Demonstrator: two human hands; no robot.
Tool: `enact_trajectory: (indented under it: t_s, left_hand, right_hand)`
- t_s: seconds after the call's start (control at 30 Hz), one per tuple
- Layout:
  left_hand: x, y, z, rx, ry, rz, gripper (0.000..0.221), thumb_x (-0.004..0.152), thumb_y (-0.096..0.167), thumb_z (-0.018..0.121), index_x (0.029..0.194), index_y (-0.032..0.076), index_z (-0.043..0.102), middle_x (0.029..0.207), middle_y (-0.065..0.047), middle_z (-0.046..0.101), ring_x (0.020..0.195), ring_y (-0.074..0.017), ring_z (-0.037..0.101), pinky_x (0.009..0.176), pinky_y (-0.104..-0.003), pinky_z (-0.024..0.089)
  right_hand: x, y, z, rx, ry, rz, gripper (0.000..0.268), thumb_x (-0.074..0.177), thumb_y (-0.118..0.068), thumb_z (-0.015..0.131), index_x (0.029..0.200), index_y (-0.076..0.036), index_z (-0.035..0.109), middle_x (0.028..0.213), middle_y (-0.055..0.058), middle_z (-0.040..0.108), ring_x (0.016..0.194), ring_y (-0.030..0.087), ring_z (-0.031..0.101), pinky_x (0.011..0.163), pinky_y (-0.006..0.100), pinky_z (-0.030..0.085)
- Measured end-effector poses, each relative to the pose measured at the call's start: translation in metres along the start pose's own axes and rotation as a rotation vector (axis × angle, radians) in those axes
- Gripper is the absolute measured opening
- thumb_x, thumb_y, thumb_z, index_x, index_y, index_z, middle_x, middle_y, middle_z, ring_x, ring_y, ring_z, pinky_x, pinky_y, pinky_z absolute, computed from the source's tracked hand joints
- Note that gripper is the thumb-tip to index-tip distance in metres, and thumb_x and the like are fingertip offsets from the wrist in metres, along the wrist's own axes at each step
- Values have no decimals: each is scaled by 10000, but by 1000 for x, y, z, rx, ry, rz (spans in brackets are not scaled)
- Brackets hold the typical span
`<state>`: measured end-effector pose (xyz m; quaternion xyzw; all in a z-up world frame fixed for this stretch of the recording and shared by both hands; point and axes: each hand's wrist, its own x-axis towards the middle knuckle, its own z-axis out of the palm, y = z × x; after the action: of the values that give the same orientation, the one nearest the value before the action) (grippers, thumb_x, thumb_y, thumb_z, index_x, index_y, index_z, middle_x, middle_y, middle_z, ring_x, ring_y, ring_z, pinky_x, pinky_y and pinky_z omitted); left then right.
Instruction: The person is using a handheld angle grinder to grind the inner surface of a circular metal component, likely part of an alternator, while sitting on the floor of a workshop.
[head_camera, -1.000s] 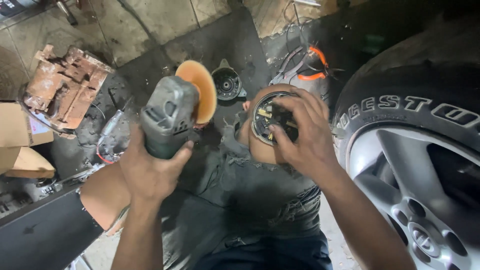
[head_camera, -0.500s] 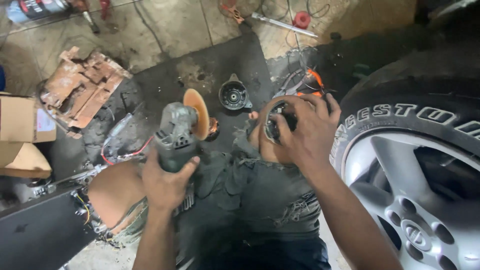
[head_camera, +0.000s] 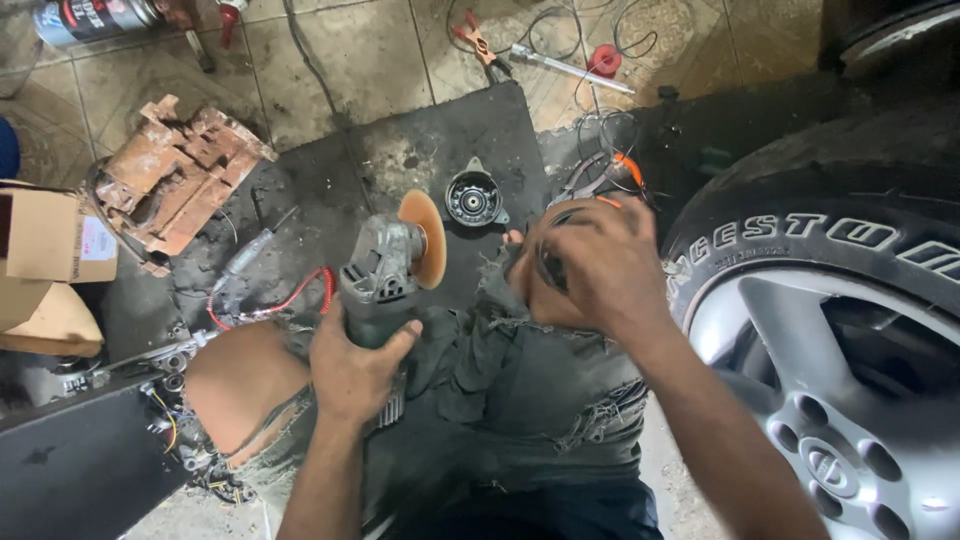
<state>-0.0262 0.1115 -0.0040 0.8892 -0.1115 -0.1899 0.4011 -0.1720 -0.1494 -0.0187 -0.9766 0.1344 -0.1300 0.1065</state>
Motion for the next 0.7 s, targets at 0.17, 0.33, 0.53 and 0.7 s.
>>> enact_trajectory:
  t_s: [0.17,0.33,0.53,0.7]
  left_hand:
    - [-4,8,-2,-38,-55,-24,620,660,363,925,1098,15,656,939,-253,698,965,-453,708,811,-562,538]
    - [-4,7,4,-85,-122,-103,604,614,376,939,1044,36,686,897,-226,707,910,-428,719,799,-541,533]
    - [-14,33,10,-278,-278,-35,568,612,398,895,1014,40,714,916,-226,727,920,-392,722,790,-519,532]
    - [-13,39,25,-311,-374,-81,516,591,369,909,948,51,717,841,-170,723,834,-294,685,743,-461,536]
  right_hand:
    - [4,-9,-34,73,-54,-288,158,971,-142,623,1081,-174,732,902,40,780,1101,233,680,1063,532,378]
    - [-15,-19,-9,189,10,204,162,967,-90,649,1081,-79,765,853,133,772,1062,308,669,1056,561,353]
    - [-30,-2,0,173,-76,266,245,848,-196,809,1067,-295,763,979,-96,785,1145,142,659,1140,466,293]
    - [-27,-3,-7,377,67,333,222,823,-79,818,992,-216,770,975,-51,793,1119,197,689,1111,450,377]
